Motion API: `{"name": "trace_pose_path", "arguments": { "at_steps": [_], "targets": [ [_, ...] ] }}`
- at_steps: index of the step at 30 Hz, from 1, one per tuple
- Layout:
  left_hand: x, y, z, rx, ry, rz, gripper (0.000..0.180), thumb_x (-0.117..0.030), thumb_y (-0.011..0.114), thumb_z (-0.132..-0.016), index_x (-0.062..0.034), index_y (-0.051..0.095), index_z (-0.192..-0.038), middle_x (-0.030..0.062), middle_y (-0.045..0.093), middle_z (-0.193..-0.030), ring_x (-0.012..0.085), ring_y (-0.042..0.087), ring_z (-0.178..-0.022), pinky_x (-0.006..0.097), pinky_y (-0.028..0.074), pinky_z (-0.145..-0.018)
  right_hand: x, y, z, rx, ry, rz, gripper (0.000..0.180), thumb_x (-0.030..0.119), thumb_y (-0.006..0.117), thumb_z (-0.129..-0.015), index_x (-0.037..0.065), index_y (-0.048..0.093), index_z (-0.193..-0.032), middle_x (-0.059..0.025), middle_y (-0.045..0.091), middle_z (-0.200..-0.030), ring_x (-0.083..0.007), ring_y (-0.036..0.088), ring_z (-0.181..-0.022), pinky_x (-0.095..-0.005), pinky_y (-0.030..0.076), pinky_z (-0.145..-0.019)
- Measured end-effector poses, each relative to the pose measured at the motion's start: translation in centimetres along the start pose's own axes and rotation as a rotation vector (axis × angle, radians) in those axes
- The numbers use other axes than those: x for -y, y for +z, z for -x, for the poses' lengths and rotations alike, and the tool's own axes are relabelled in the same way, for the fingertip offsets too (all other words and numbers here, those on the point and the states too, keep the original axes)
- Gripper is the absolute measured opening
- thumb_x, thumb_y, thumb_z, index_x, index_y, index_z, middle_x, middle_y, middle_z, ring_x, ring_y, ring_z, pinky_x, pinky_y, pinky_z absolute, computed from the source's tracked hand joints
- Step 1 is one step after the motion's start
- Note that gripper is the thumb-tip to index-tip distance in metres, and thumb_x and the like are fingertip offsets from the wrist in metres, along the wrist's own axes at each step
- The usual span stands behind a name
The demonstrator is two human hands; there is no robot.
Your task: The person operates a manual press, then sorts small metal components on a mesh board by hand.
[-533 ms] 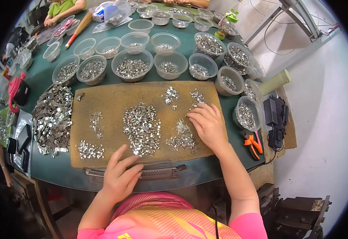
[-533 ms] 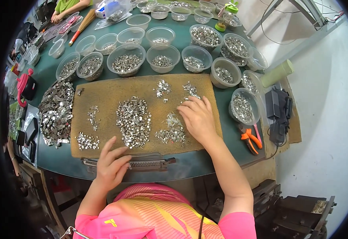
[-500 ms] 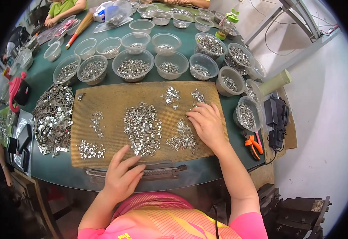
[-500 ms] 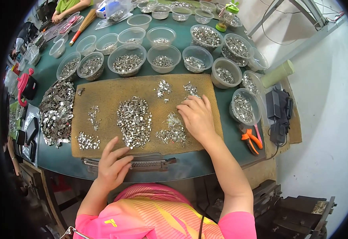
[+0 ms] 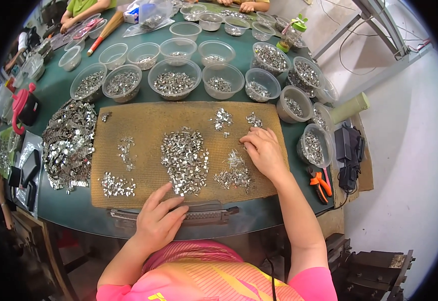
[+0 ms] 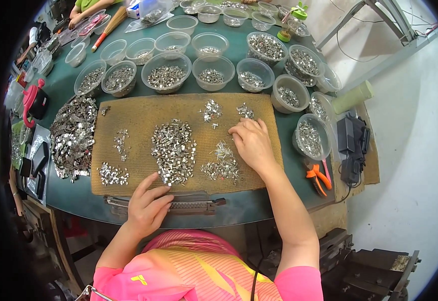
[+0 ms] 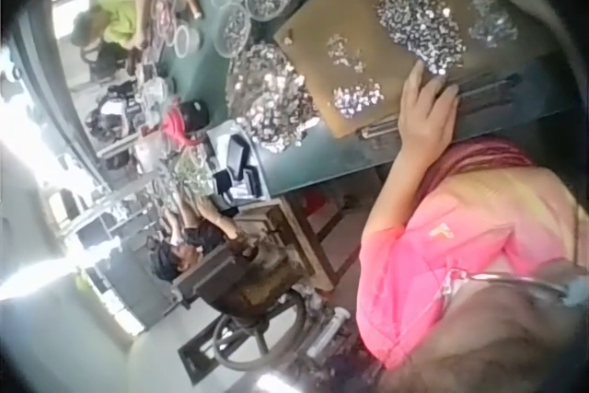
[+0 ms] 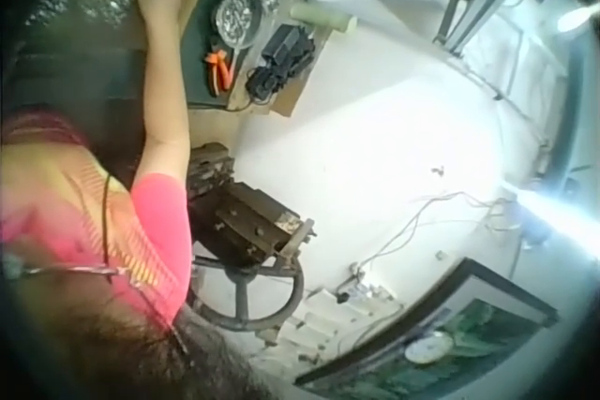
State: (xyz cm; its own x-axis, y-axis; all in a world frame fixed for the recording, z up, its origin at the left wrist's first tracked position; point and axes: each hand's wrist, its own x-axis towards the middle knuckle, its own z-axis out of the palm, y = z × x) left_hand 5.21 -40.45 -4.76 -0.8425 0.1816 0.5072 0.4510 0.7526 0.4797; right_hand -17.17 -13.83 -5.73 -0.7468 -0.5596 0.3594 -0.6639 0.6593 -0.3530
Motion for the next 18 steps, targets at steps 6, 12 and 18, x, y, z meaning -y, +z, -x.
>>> {"name": "trace_pose_path", "arguments": {
  "at_steps": [6,12,18],
  "targets": [
    [-0.4,0.1,0.3,-0.011,-0.006,0.002,0.025,-0.005,0.079,-0.08,-0.0064,0.074,-0.105,0.0103,0.071,-0.112,0.0419,0.061,-0.124,0.05,0.053,-0.1,1.5,0.3,0.6,-0.009,0.018,0.085,0.006,0.01,0.071,-0.089,0.01,0.073,-0.095,-0.0068,0.069,-0.101,-0.0286,0.063,-0.115,-0.0565,0.037,-0.113],
    [-0.5,0.4,0.3,-0.005,-0.031,0.01,0.023,-0.005,0.078,-0.08,-0.0055,0.074,-0.103,0.0115,0.071,-0.11,0.0417,0.062,-0.123,0.049,0.054,-0.099,1.7,0.6,0.6,0.025,-0.038,0.204,0.011,0.007,0.071,-0.086,0.007,0.065,-0.096,-0.0116,0.064,-0.107,-0.03,0.06,-0.121,-0.0612,0.035,-0.114],
    [0.4,0.8,0.3,-0.021,-0.013,0.01,0.024,-0.005,0.078,-0.08,-0.0066,0.074,-0.104,0.0096,0.072,-0.11,0.0391,0.063,-0.123,0.047,0.054,-0.098,3.2,-1.3,2.4,0.008,-0.124,0.084,0.017,0.006,0.07,-0.089,0.008,0.059,-0.102,-0.011,0.063,-0.108,-0.0339,0.057,-0.128,-0.062,0.033,-0.115]
  ]
}}
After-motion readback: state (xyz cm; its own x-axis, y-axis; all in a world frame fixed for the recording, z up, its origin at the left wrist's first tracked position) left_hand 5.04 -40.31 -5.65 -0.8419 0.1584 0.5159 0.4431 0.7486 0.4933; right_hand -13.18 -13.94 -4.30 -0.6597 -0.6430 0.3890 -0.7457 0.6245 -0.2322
